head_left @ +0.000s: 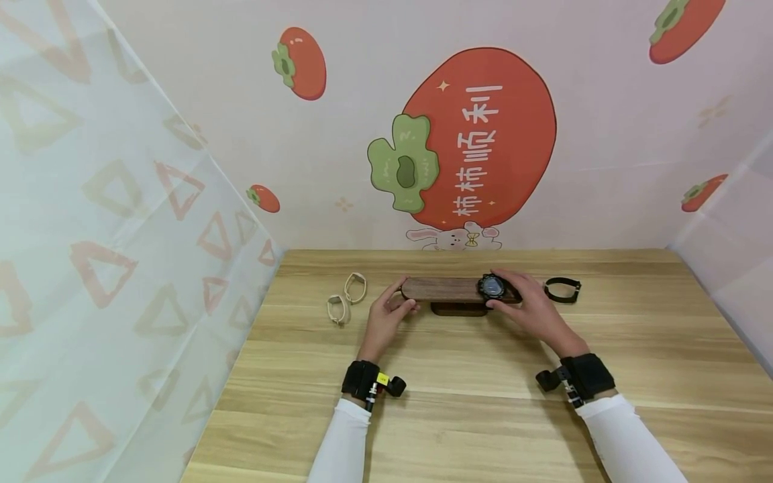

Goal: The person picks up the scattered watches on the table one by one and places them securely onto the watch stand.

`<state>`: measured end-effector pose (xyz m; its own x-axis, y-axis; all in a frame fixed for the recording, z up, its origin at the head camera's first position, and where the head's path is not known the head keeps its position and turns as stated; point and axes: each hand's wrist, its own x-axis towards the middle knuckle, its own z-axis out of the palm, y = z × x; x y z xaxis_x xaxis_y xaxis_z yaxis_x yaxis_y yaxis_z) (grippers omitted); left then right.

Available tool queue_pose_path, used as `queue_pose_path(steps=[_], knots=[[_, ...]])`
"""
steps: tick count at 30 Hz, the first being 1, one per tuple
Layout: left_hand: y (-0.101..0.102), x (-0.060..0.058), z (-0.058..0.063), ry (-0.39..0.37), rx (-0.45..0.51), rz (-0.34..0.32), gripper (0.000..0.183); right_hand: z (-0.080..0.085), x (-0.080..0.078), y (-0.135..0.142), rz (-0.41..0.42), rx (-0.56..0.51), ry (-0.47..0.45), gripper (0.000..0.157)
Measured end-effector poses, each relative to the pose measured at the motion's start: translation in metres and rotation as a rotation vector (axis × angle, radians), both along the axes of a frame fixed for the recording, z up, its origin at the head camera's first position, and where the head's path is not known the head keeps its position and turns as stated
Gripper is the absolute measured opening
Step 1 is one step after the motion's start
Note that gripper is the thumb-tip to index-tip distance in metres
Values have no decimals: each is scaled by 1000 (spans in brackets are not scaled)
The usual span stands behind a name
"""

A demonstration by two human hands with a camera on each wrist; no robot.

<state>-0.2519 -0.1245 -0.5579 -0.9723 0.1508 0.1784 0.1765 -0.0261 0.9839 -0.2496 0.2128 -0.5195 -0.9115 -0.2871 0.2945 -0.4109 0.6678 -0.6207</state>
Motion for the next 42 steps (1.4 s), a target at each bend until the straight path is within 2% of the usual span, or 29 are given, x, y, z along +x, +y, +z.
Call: queue_pose_path(steps=[5, 17, 28, 42], knots=[[1, 0, 0, -8, 6, 5, 58, 0, -1, -2, 3, -1, 14, 72], [0, 0, 1, 12, 3, -5, 61, -4, -5, -6, -1, 27, 112, 72], [-1, 0, 0, 6, 8, -9, 59, -1, -5, -13, -13, 34, 92, 69], [0, -1, -1, 6, -13, 1, 60, -3, -5, -17, -1, 22, 140, 71]])
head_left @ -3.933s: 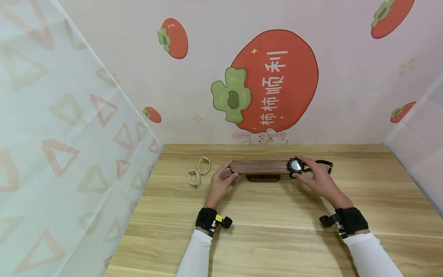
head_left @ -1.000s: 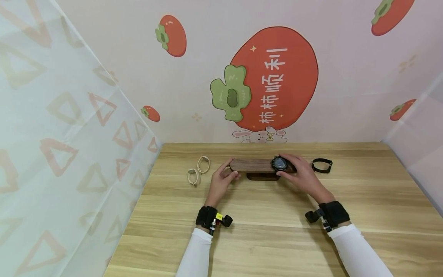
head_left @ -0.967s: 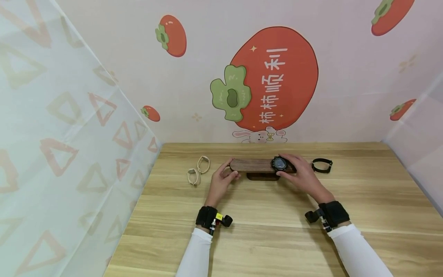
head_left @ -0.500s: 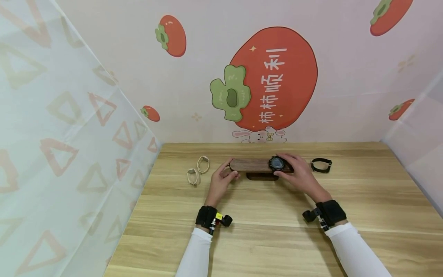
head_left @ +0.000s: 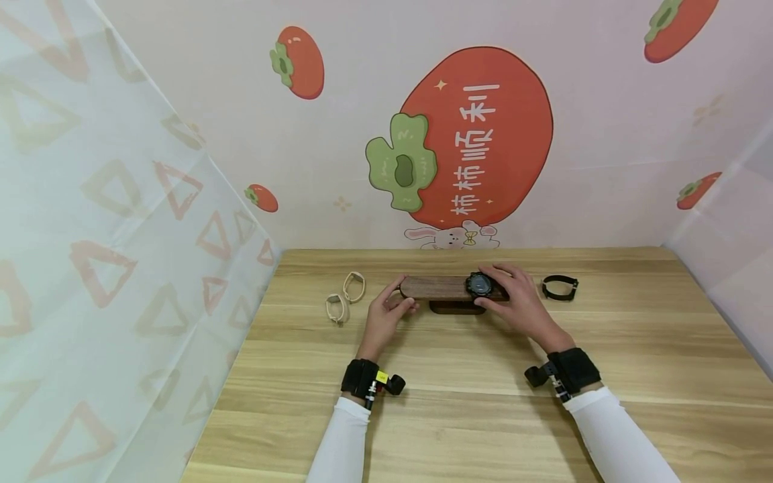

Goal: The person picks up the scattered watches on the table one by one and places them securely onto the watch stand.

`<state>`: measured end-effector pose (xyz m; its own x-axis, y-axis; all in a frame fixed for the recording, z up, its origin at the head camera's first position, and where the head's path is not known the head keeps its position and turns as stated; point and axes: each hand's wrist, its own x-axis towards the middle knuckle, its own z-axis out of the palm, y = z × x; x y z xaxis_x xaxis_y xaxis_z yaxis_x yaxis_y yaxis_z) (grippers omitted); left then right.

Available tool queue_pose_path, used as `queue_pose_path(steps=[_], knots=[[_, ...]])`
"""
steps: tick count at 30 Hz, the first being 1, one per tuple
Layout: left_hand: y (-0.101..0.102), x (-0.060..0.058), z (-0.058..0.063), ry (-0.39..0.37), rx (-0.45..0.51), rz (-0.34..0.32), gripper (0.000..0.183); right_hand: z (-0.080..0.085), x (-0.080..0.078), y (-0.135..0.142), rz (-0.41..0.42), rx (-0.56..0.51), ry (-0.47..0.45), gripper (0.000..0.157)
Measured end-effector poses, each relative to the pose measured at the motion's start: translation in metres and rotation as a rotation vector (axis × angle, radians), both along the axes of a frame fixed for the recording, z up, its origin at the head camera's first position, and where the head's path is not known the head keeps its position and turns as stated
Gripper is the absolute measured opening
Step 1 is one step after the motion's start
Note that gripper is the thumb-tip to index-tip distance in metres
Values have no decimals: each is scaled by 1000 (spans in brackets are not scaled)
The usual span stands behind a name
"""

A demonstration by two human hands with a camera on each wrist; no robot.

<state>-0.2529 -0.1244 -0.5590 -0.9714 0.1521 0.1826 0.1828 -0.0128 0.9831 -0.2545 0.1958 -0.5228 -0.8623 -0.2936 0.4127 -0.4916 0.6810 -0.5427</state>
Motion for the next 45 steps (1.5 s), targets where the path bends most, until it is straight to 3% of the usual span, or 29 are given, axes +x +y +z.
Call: queue_pose_path(steps=[33, 45], knots=[[0, 2, 1, -8, 12, -2, 58, 2, 0, -3, 2, 55, 42, 74], [0, 1, 6, -10, -13, 5, 62, 4, 1, 5, 20, -7, 62, 71]])
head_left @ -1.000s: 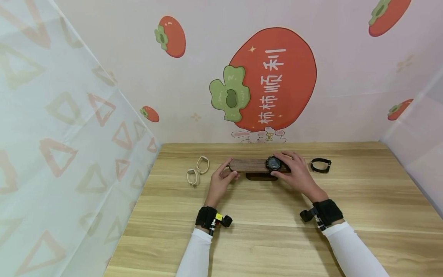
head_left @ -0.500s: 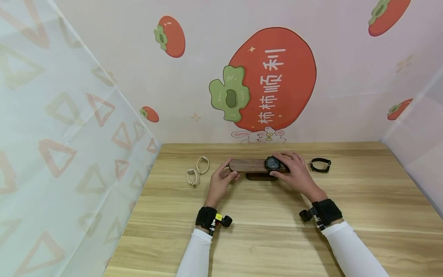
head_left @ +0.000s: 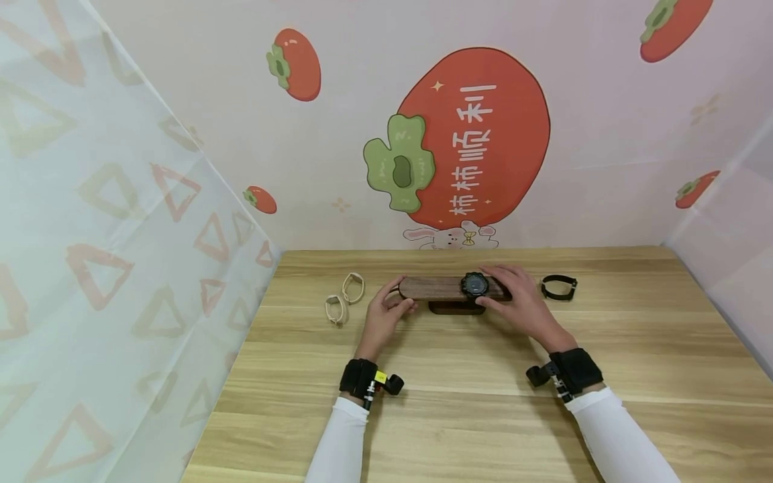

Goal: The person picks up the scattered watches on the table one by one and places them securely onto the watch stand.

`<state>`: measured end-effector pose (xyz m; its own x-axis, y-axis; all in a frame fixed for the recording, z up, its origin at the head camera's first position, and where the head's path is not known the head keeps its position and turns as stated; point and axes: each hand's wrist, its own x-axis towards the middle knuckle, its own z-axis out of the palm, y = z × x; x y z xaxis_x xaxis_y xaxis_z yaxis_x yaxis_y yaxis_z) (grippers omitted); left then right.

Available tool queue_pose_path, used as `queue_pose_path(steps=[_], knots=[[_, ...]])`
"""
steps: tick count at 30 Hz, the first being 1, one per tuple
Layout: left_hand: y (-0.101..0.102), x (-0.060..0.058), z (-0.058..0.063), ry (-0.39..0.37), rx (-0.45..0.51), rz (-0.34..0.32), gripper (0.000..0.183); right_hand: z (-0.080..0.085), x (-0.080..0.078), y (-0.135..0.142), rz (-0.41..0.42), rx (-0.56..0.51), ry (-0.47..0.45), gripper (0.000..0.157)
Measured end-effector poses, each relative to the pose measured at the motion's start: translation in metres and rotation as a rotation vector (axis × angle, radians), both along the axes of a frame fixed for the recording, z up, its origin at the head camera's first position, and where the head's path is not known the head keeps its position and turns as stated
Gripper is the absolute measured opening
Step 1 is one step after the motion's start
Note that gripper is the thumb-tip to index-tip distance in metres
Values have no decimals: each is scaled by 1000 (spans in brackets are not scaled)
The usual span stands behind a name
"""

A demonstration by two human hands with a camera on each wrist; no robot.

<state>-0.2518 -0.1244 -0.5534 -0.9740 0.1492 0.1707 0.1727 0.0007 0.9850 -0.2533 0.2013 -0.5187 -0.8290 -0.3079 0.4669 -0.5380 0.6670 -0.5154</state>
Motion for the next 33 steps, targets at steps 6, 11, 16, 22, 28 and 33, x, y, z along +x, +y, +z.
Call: queue_pose_path(steps=[6, 11, 16, 22, 28, 33], knots=[[-1, 3, 5, -6, -93, 17, 65, 6, 9, 18, -10, -25, -24, 63], [-5, 7, 10, 7, -108, 40, 61, 8, 17, 38, -59, -31, -25, 53], [-9, 10, 13, 11, -64, 63, 57, 6, 19, 60, -107, -18, 15, 41], [-11, 12, 11, 64, -58, 88, 49, 1, 19, 90, -162, 34, 90, 37], [-10, 15, 9, 100, -64, 118, 39, -8, 15, 114, -213, 60, 109, 49], [-8, 19, 7, 59, -56, 129, 32, -13, 14, 122, -226, 87, 44, 57]])
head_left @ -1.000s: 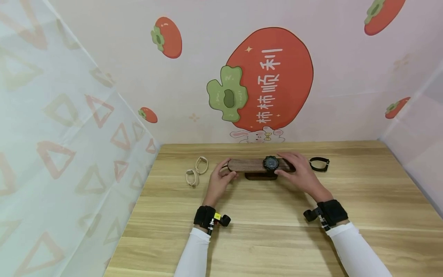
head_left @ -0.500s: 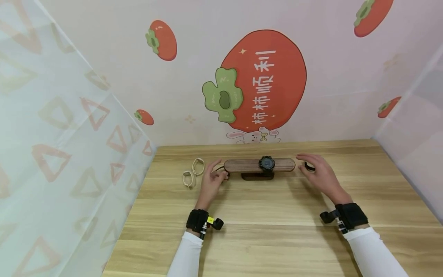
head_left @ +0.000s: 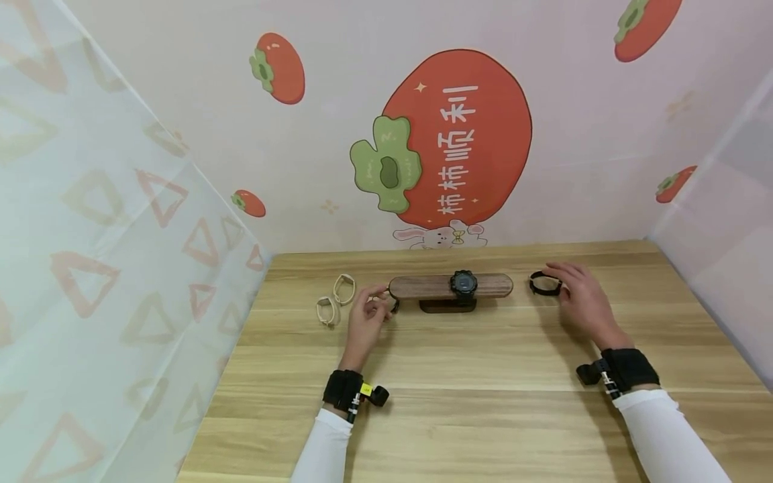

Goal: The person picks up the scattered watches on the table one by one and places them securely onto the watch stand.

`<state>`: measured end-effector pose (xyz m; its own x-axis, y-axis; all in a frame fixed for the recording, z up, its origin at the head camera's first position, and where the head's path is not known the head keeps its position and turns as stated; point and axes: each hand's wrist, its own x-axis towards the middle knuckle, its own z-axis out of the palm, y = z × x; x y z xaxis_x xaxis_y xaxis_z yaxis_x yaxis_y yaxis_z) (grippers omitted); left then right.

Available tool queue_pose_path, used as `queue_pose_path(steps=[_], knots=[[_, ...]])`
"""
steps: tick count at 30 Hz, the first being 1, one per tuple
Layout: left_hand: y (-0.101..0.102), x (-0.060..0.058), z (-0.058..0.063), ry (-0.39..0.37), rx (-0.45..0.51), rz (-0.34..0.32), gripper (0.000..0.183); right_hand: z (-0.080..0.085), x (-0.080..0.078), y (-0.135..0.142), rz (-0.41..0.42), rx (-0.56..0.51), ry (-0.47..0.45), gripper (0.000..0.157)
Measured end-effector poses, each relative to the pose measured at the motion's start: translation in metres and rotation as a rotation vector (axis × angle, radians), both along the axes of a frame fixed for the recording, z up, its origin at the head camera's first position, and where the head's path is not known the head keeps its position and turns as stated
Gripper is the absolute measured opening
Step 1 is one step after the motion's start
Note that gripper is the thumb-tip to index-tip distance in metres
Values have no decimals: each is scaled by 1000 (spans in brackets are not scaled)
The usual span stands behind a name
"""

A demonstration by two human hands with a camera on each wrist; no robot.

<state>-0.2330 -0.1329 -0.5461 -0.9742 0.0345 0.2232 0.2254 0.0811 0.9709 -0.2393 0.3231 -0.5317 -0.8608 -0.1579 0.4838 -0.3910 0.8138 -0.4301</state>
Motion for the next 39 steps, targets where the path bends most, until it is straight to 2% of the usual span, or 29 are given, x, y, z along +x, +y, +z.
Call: queue_pose_path(steps=[7, 16, 22, 32, 39], knots=[[5, 4, -5, -8, 37, -23, 27, -3, 2, -1, 4, 1, -99, 52], [9, 7, -7, 20, 32, -33, 27, -4, 2, -2, -3, 2, -91, 32], [9, 8, -8, 11, 24, -51, 28, -6, 2, -2, -10, 45, -34, 38], [13, 9, -7, -3, 23, -50, 24, -6, 4, 2, -20, -18, -150, 37], [15, 10, -7, -18, 9, -58, 21, -10, 8, 3, -39, 36, -102, 33]])
